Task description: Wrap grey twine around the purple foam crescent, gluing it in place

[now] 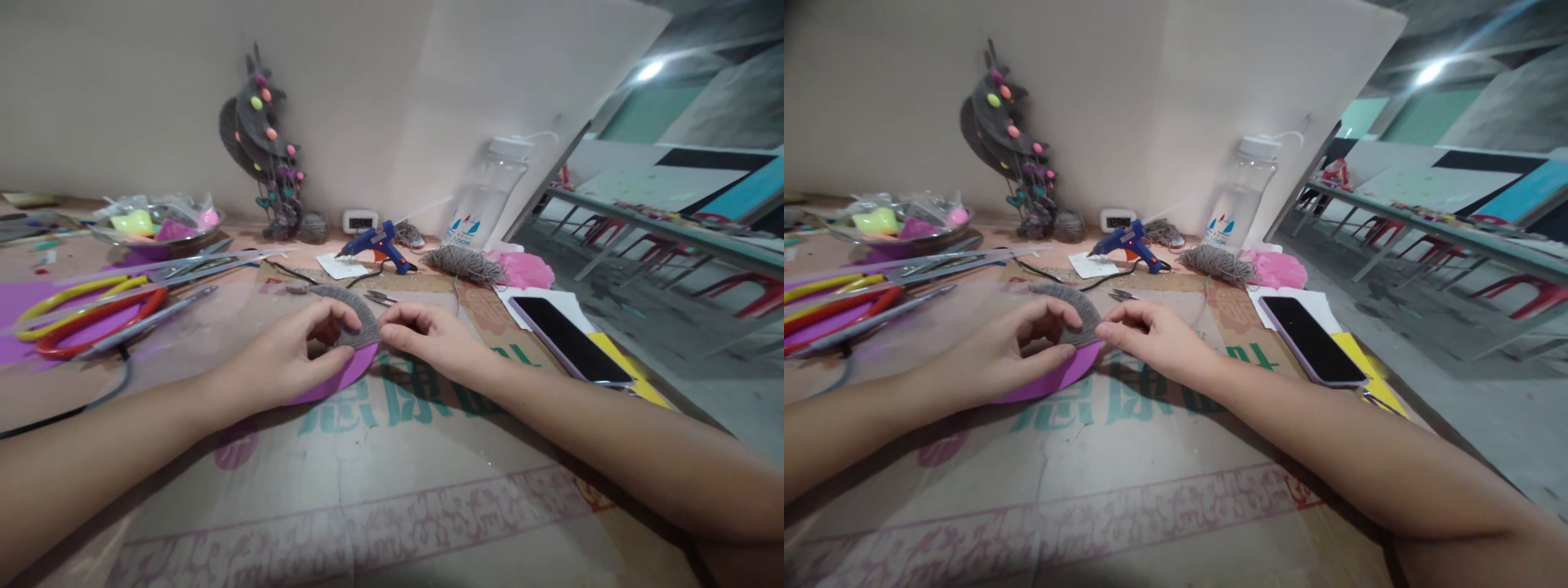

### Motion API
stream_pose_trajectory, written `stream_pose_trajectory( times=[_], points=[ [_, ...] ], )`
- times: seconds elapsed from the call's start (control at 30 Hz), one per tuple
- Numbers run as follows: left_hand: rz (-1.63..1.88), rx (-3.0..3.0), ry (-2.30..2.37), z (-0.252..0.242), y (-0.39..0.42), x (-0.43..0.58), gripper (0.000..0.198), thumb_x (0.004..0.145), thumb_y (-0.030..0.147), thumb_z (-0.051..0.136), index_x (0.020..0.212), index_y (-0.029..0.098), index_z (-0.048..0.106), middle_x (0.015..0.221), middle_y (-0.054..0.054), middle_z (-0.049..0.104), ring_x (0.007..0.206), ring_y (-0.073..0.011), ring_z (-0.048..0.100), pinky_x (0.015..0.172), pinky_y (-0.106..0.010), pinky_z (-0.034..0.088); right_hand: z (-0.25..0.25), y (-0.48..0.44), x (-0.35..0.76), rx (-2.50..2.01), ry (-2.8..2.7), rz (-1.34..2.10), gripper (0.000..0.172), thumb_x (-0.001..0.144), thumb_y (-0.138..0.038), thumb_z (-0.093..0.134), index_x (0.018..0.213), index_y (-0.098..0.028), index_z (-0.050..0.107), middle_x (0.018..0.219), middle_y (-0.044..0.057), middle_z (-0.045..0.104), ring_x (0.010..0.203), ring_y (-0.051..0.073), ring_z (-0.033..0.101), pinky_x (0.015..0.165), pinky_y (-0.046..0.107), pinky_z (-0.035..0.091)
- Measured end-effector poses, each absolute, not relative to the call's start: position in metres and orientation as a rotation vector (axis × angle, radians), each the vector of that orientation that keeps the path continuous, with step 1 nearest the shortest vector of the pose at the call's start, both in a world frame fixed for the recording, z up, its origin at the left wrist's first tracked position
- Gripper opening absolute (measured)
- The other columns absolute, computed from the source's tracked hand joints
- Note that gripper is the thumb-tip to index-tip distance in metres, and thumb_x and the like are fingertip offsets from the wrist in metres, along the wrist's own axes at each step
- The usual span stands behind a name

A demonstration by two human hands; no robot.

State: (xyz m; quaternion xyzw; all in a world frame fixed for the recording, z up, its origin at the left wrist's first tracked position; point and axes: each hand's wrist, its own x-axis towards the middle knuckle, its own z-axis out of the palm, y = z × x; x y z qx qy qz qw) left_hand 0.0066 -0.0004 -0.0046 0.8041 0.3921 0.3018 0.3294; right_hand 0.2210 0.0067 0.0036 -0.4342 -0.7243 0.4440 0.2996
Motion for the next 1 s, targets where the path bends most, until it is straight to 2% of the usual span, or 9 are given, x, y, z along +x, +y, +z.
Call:
stream_pose_trajectory(
  times=[0.17,0.5,0.73,0.87,1.0],
  points=[
    [0.799,2.051,1.041,-0.0051,0.0016,0.006,0.02,0.079,0.025,0.054,0.099,0.02,0.051,0.076,0.002,0.051,0.064,-0.0097,0.05,0.053,-0.02,0.04,0.004,0.011,0.2237,-1.189,-1.93,1.121,0.021,0.077,-0.037,0.061,0.079,-0.016,0.06,0.07,-0.001,0.056,0.063,0.01,0.049,0.061,0.024,0.039],
    [0.804,2.024,1.029,-0.0038,-0.0014,0.0084,0.025,0.076,0.033,0.059,0.097,0.022,0.052,0.073,0.003,0.05,0.062,-0.0099,0.049,0.053,-0.02,0.041,0.0006,0.0112,0.2221,-1.216,-1.867,1.152,0.023,0.077,-0.038,0.061,0.078,-0.015,0.06,0.065,-0.002,0.054,0.058,0.009,0.047,0.058,0.023,0.038],
    [0.764,2.044,0.998,-0.008,-0.0001,0.0061,0.024,0.079,0.032,0.057,0.101,0.023,0.051,0.075,0.003,0.05,0.063,-0.0096,0.05,0.054,-0.02,0.041,0.0019,0.0111,0.2228,-1.091,-1.895,1.211,0.025,0.081,-0.038,0.058,0.09,-0.016,0.065,0.081,0.002,0.062,0.07,0.01,0.053,0.065,0.024,0.041],
    [0.735,2.089,0.943,-0.0088,-0.0006,0.0043,0.025,0.08,0.03,0.056,0.104,0.023,0.051,0.08,0.002,0.052,0.069,-0.0107,0.052,0.061,-0.021,0.045,0.0035,0.0087,0.2205,-1.141,-1.832,1.229,0.022,0.078,-0.037,0.062,0.075,-0.015,0.062,0.066,-0.002,0.055,0.06,0.008,0.047,0.059,0.023,0.038],
    [0.735,2.122,0.955,-0.0065,-0.0013,0.0036,0.029,0.08,0.024,0.053,0.109,0.023,0.052,0.082,0.001,0.053,0.073,-0.0121,0.054,0.062,-0.022,0.046,0.0034,0.0079,0.22,-1.168,-1.79,1.263,0.023,0.078,-0.039,0.062,0.074,-0.016,0.061,0.059,-0.005,0.048,0.052,0.007,0.039,0.053,0.023,0.033]
  ],
)
